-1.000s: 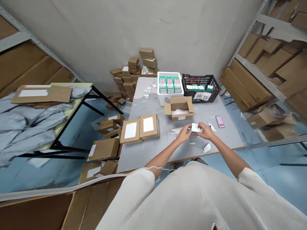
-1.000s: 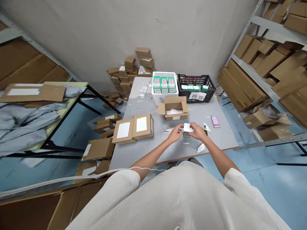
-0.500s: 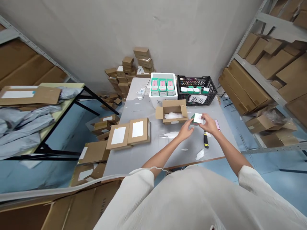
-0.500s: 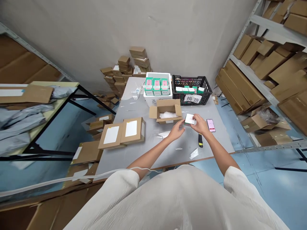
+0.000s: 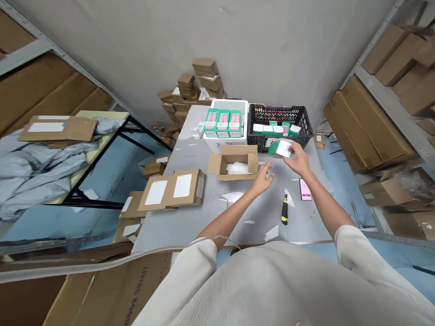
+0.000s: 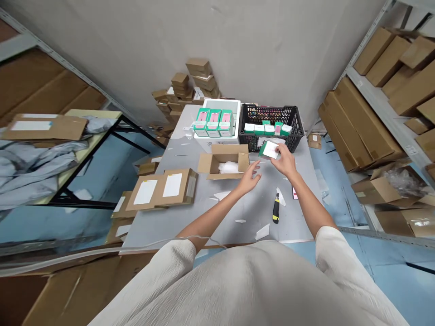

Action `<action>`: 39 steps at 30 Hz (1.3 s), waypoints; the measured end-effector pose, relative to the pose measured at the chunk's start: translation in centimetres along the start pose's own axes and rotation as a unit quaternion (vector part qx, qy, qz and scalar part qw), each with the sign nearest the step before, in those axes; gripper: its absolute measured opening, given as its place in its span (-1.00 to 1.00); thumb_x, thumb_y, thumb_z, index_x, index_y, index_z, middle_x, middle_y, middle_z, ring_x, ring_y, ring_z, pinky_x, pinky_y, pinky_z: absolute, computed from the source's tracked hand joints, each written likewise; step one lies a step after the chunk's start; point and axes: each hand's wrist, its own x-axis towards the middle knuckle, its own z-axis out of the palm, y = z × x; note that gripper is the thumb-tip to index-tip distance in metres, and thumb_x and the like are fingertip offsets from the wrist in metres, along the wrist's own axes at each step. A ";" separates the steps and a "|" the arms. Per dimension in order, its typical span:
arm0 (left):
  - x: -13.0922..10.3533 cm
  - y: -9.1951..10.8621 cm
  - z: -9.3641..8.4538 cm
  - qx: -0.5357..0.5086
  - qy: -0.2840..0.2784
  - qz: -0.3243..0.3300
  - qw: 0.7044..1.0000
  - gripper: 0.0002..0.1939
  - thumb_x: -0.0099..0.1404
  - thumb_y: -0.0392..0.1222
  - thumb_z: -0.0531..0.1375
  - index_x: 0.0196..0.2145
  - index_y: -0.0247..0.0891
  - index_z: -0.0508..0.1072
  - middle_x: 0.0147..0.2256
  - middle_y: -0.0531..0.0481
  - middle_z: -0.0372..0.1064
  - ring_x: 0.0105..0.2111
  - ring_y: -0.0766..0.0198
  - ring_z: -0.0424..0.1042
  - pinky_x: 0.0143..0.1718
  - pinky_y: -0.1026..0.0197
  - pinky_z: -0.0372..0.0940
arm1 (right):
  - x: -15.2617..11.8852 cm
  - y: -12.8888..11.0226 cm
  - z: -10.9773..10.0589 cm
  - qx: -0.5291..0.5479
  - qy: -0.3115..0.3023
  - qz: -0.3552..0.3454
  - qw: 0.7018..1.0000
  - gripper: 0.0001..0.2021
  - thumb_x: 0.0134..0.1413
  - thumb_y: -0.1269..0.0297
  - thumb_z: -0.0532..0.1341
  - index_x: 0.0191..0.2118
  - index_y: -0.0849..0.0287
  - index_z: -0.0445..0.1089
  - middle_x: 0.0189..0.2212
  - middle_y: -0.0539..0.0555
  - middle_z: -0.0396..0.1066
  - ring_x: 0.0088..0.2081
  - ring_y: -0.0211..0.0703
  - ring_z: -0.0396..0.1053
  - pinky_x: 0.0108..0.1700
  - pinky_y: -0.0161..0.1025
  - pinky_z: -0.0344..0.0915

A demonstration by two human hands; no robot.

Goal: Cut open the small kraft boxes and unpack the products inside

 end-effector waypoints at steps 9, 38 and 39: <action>2.6 -1.8 -1.2 0.019 0.048 -0.030 0.998 -0.33 0.42 -0.29 0.17 0.45 -0.04 0.26 0.39 -0.19 0.22 0.25 0.02 0.45 0.22 -0.02 0.43 | 9.3 0.5 4.4 0.054 0.017 -0.045 0.997 -0.69 0.20 0.26 0.29 0.05 0.04 0.34 0.31 0.28 0.38 0.35 0.17 0.31 0.26 0.05 0.39; 3.9 -6.1 -4.9 0.049 0.033 -0.062 0.996 -0.57 0.45 -0.31 0.16 0.21 -0.09 0.50 0.34 -0.17 0.31 0.21 0.06 0.49 0.24 -0.08 0.48 | 19.3 7.6 15.8 0.142 -0.173 0.008 0.975 -0.50 0.15 0.07 0.34 0.17 0.02 0.31 0.13 0.17 0.46 -0.02 0.13 0.43 0.10 0.11 0.43; 3.9 -6.1 -4.9 0.052 0.035 -0.061 0.996 -0.58 0.45 -0.31 0.15 0.21 -0.10 0.50 0.34 -0.17 0.31 0.24 0.06 0.47 0.26 -0.08 0.47 | 19.7 8.0 16.4 0.139 -0.195 0.012 0.971 -0.50 0.14 0.06 0.34 0.16 0.03 0.32 0.10 0.17 0.48 -0.06 0.11 0.44 0.09 0.11 0.44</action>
